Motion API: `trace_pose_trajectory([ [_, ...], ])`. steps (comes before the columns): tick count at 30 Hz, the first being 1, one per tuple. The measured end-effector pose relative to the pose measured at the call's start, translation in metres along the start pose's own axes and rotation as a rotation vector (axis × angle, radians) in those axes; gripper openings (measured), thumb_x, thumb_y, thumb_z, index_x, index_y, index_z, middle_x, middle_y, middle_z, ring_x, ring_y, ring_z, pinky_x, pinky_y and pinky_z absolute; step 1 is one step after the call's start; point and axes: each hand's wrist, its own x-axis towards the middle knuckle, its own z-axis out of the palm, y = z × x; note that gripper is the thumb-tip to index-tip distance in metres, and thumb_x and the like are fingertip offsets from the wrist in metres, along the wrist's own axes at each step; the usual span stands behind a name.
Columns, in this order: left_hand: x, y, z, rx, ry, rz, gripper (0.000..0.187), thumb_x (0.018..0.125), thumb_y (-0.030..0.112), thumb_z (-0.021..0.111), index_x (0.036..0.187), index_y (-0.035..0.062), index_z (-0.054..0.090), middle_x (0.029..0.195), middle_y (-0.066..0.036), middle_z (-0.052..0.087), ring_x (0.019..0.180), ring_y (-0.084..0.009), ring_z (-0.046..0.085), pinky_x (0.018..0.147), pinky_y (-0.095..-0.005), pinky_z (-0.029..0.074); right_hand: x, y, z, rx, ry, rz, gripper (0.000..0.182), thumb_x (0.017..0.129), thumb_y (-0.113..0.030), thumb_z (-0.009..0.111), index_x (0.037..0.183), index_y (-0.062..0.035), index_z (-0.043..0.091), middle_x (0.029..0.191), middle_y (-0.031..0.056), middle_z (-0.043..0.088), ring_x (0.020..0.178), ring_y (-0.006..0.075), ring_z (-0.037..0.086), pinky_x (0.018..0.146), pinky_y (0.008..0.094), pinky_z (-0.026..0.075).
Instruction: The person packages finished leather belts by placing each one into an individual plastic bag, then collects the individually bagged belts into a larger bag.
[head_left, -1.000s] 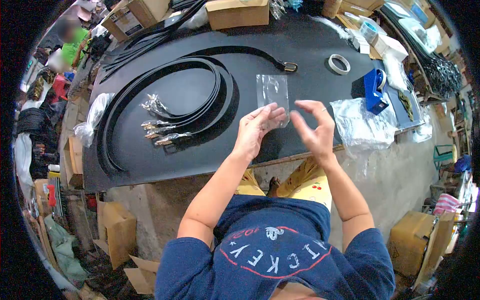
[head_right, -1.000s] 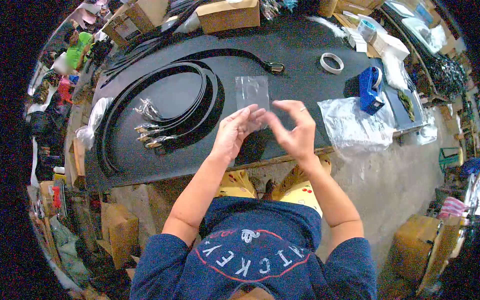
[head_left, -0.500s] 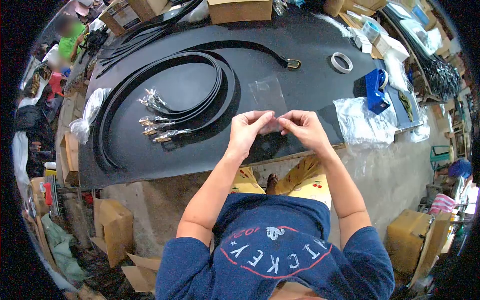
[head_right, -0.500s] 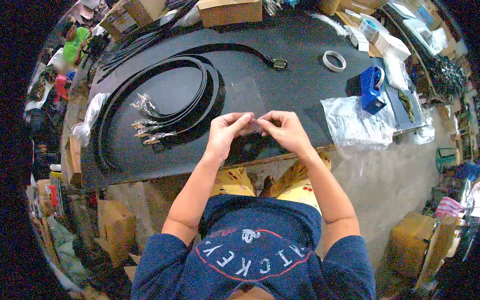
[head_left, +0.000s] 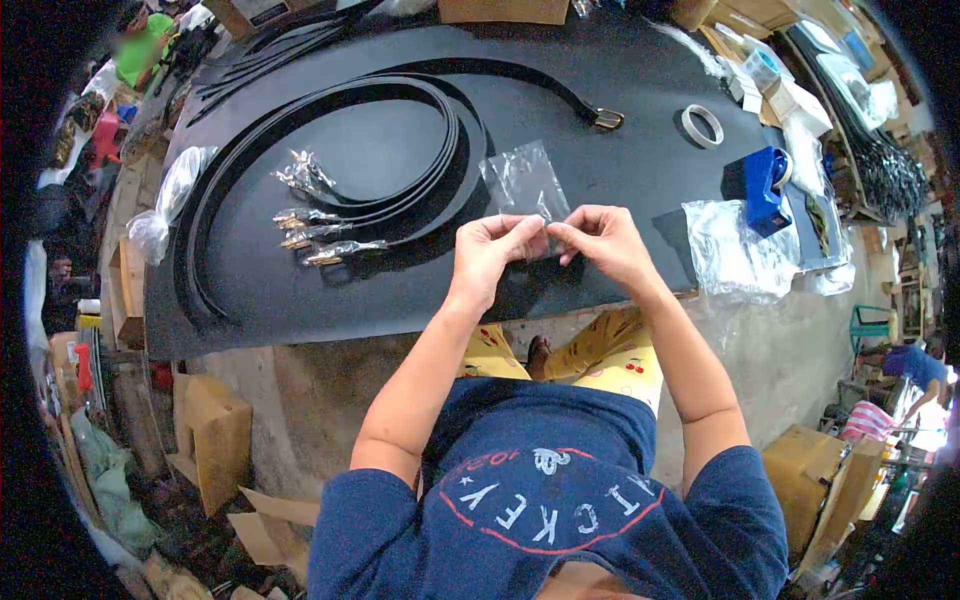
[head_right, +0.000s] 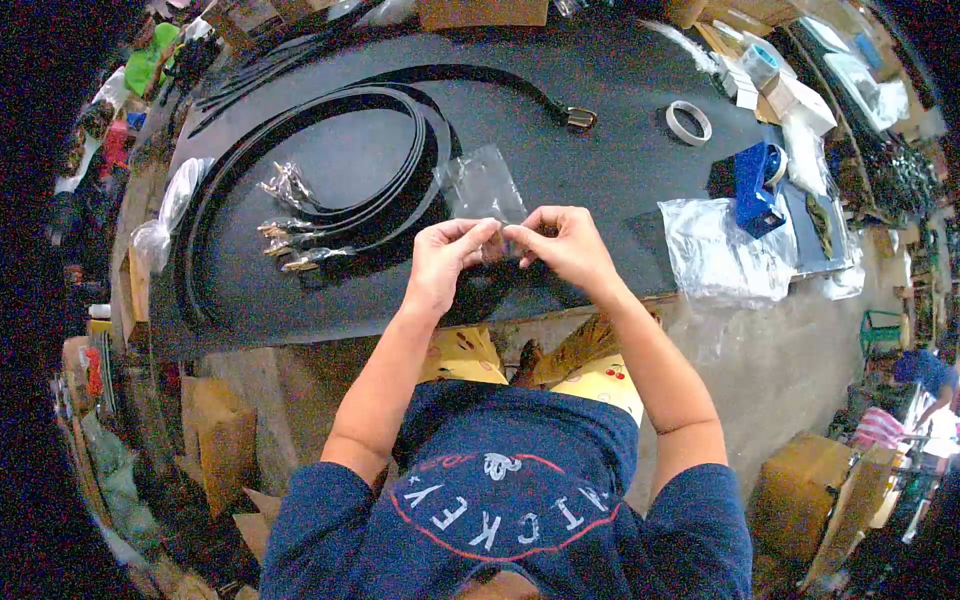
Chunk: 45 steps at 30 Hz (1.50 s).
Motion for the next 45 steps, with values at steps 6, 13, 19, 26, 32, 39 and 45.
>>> trace_pose_trajectory([
  [6,-0.001,0.005,-0.001,-0.072,-0.076,-0.039,0.021,0.085,0.018,0.065,0.093,-0.0022,0.066,0.084,-0.009,0.068,0.073,-0.0139,0.065,0.068,-0.0258,0.053,-0.008,-0.007,-0.008,0.132,-0.049,-0.053,0.013,0.082,-0.006,0.065,0.090,0.0049,0.065,0.079,0.0076,0.067,0.066,0.0117,0.063,0.062,0.0237,0.052],
  [13,0.002,0.002,-0.005,-0.058,-0.080,-0.044,0.022,0.085,0.018,0.066,0.093,-0.0028,0.066,0.085,-0.010,0.068,0.074,-0.0156,0.065,0.069,-0.0270,0.054,-0.011,-0.012,-0.026,0.061,-0.135,-0.014,0.027,0.081,-0.003,0.064,0.107,0.0050,0.061,0.082,0.0089,0.067,0.071,0.0122,0.064,0.067,0.0233,0.051],
  [19,0.004,0.001,-0.003,-0.056,-0.057,-0.003,0.020,0.084,0.018,0.067,0.090,-0.0021,0.066,0.082,-0.009,0.067,0.071,-0.0153,0.065,0.067,-0.0270,0.053,0.063,-0.012,-0.105,-0.692,0.156,-0.642,0.040,0.076,0.008,0.055,0.114,-0.0048,0.060,0.100,0.0119,0.063,0.091,0.0206,0.061,0.078,0.0291,0.047],
  [26,0.001,0.001,-0.006,-0.018,-0.093,0.007,0.019,0.084,0.017,0.067,0.089,-0.0020,0.067,0.082,-0.009,0.068,0.071,-0.0152,0.065,0.067,-0.0277,0.053,0.149,-0.047,-0.124,-1.712,-0.134,-0.810,0.059,0.069,0.002,0.061,0.120,-0.0270,0.058,0.141,0.0111,0.033,0.113,0.0291,0.048,0.091,0.0362,0.043],
  [32,-0.002,0.002,-0.011,-0.050,-0.091,0.014,0.020,0.084,0.018,0.067,0.090,-0.0010,0.067,0.082,-0.009,0.068,0.073,-0.0150,0.066,0.061,-0.0238,0.050,0.168,-0.060,-0.116,-1.725,-0.388,-1.009,0.036,0.068,-0.009,0.063,0.101,-0.0220,0.068,0.147,0.0061,0.028,0.119,0.0245,0.044,0.096,0.0364,0.040],
  [39,-0.003,-0.006,-0.010,-0.079,-0.066,0.149,0.016,0.085,0.012,0.064,0.091,-0.0026,0.066,0.084,-0.010,0.068,0.073,-0.0158,0.065,0.068,-0.0271,0.053,0.102,-0.043,-0.111,-1.162,-0.259,-0.988,0.036,0.066,0.004,0.064,0.097,-0.0129,0.069,0.122,0.0115,0.048,0.105,0.0292,0.053,0.087,0.0359,0.046],
  [45,-0.002,-0.008,-0.014,-0.183,-0.036,0.140,0.013,0.086,0.009,0.062,0.091,-0.0021,0.066,0.087,-0.012,0.068,0.076,-0.0188,0.065,0.072,-0.0317,0.054,0.015,-0.008,-0.102,-0.381,-0.057,-0.606,0.028,0.069,0.008,0.061,0.091,-0.0072,0.072,0.098,0.0076,0.059,0.090,0.0191,0.057,0.081,0.0284,0.044],
])
